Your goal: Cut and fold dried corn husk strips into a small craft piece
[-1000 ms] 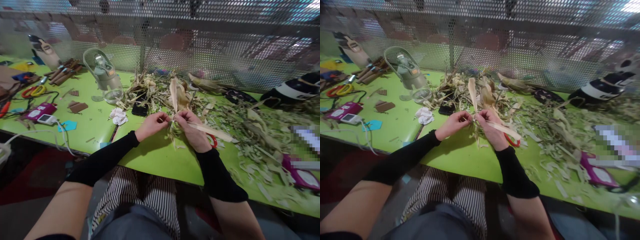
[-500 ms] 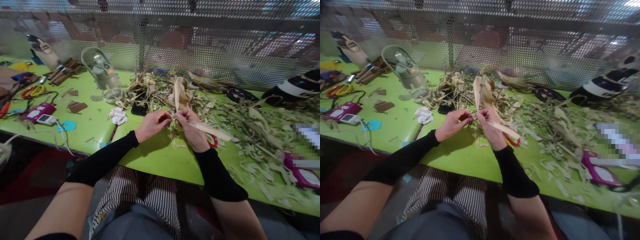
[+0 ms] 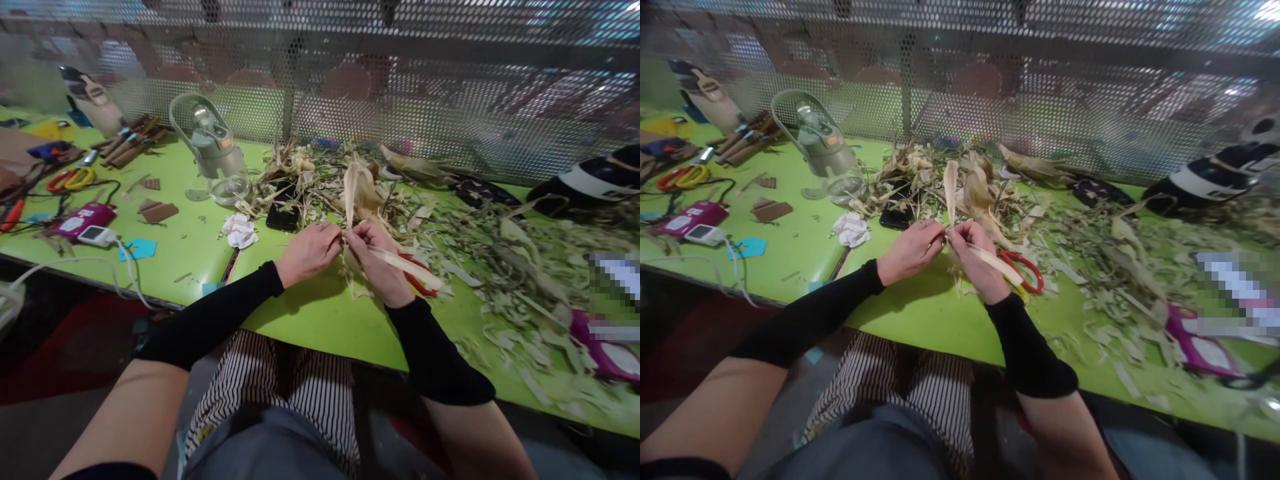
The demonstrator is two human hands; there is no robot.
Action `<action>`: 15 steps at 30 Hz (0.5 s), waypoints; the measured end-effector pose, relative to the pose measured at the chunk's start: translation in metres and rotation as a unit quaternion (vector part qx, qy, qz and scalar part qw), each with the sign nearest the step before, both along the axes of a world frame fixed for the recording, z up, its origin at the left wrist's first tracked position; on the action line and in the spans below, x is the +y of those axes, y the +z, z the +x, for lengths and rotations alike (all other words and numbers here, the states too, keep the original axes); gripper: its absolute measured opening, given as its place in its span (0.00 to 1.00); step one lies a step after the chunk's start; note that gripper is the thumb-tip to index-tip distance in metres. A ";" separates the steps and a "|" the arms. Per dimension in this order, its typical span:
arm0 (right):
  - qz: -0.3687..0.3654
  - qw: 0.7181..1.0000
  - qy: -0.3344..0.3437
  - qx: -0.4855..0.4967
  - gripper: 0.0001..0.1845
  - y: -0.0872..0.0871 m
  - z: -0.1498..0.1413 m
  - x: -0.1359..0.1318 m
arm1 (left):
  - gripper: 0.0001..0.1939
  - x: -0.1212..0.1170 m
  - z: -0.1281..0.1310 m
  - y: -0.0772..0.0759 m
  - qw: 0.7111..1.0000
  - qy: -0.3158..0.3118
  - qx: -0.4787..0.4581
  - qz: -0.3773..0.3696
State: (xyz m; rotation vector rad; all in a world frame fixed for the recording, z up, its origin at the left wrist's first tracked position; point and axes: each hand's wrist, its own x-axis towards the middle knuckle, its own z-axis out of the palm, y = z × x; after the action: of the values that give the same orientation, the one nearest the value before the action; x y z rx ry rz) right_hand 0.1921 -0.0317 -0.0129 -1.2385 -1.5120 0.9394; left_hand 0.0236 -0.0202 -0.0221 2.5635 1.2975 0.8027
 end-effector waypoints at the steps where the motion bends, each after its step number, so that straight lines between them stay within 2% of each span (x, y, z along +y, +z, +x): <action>1: -0.002 1.000 0.007 -0.003 0.19 0.000 -0.001 -0.001 | 0.15 0.000 0.000 0.000 1.000 0.003 0.011 0.005; 5: 0.007 1.000 0.012 -0.011 0.20 0.001 -0.002 -0.003 | 0.14 0.000 0.000 0.000 1.000 0.015 0.023 0.012; 9: 0.033 0.998 -0.044 -0.014 0.20 0.004 -0.001 -0.004 | 0.13 -0.002 0.003 0.002 1.000 0.014 -0.005 -0.003; 15: 0.038 0.990 -0.093 0.099 0.22 0.005 0.025 0.008 | 0.13 0.004 -0.007 0.004 0.997 0.035 -0.064 -0.016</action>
State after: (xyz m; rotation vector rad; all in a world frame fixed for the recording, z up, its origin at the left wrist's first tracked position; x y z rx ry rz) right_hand 0.2174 -0.0233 -0.0078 -1.1733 -1.2425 0.8473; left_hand 0.0166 -0.0161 -0.0182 2.4097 1.3564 0.9359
